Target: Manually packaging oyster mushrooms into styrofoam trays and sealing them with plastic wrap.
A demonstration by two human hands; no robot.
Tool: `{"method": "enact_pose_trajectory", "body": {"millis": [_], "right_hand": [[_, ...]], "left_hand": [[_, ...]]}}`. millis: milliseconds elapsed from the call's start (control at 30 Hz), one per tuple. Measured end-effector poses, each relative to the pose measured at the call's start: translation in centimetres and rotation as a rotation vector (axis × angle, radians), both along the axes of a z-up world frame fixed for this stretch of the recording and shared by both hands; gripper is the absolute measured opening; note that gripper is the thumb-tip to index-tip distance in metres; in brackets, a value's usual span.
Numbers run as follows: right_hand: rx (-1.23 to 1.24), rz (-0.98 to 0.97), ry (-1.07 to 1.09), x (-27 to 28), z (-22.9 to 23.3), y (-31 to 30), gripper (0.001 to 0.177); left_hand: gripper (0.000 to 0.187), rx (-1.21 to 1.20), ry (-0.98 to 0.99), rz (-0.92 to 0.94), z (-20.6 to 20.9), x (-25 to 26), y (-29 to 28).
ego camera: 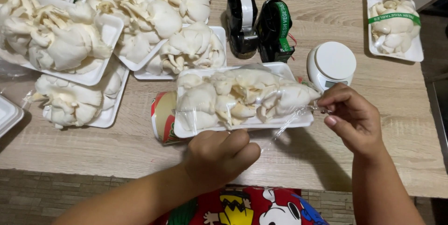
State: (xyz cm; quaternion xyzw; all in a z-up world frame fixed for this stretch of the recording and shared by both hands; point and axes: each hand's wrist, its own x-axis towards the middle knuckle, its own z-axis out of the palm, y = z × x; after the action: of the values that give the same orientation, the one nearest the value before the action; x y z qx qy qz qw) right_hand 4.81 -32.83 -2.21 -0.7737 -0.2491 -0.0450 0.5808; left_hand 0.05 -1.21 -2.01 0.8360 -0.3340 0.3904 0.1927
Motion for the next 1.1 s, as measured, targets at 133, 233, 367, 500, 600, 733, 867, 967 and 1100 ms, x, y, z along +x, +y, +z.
{"method": "enact_pose_trajectory", "body": {"millis": [133,233,367,500,600,733,867,967,1100], "right_hand": [[-0.034,-0.044,0.016,-0.3,0.6,1.0,0.029],[-0.129,-0.089,-0.076,-0.2,1.3,2.1,0.030],[-0.145,-0.143,-0.217,0.0,0.3,1.7,0.007],[0.141,-0.126,-0.308,-0.7,-0.2,0.2,0.013],[0.277,0.062,-0.303,-1.4,-0.3,-0.1,0.003],[0.348,0.198,-0.198,-3.0,-0.6,-1.1,0.009],[0.019,0.113,-0.219,-4.0,0.3,-0.3,0.007],[-0.239,0.144,-0.248,-3.6,1.0,1.2,0.009],[-0.549,0.155,-0.503,-2.6,2.0,3.9,0.013]], "left_hand": [[0.026,-0.005,0.015,-0.002,0.3,0.2,0.0],[0.024,-0.003,0.006,-0.018,0.6,0.3,0.1],[0.024,0.020,-0.007,-0.010,0.5,0.3,0.1],[0.027,-0.014,-0.014,0.009,0.2,0.9,0.0],[0.026,-0.008,-0.033,0.045,0.4,1.0,-0.1],[0.024,0.015,-0.005,0.044,0.4,0.5,-0.1],[0.029,0.021,-0.004,0.021,1.1,0.3,-0.1],[0.032,0.011,-0.038,0.017,1.3,0.4,-0.2],[0.034,0.108,-0.088,0.037,1.1,0.3,0.1]]}}
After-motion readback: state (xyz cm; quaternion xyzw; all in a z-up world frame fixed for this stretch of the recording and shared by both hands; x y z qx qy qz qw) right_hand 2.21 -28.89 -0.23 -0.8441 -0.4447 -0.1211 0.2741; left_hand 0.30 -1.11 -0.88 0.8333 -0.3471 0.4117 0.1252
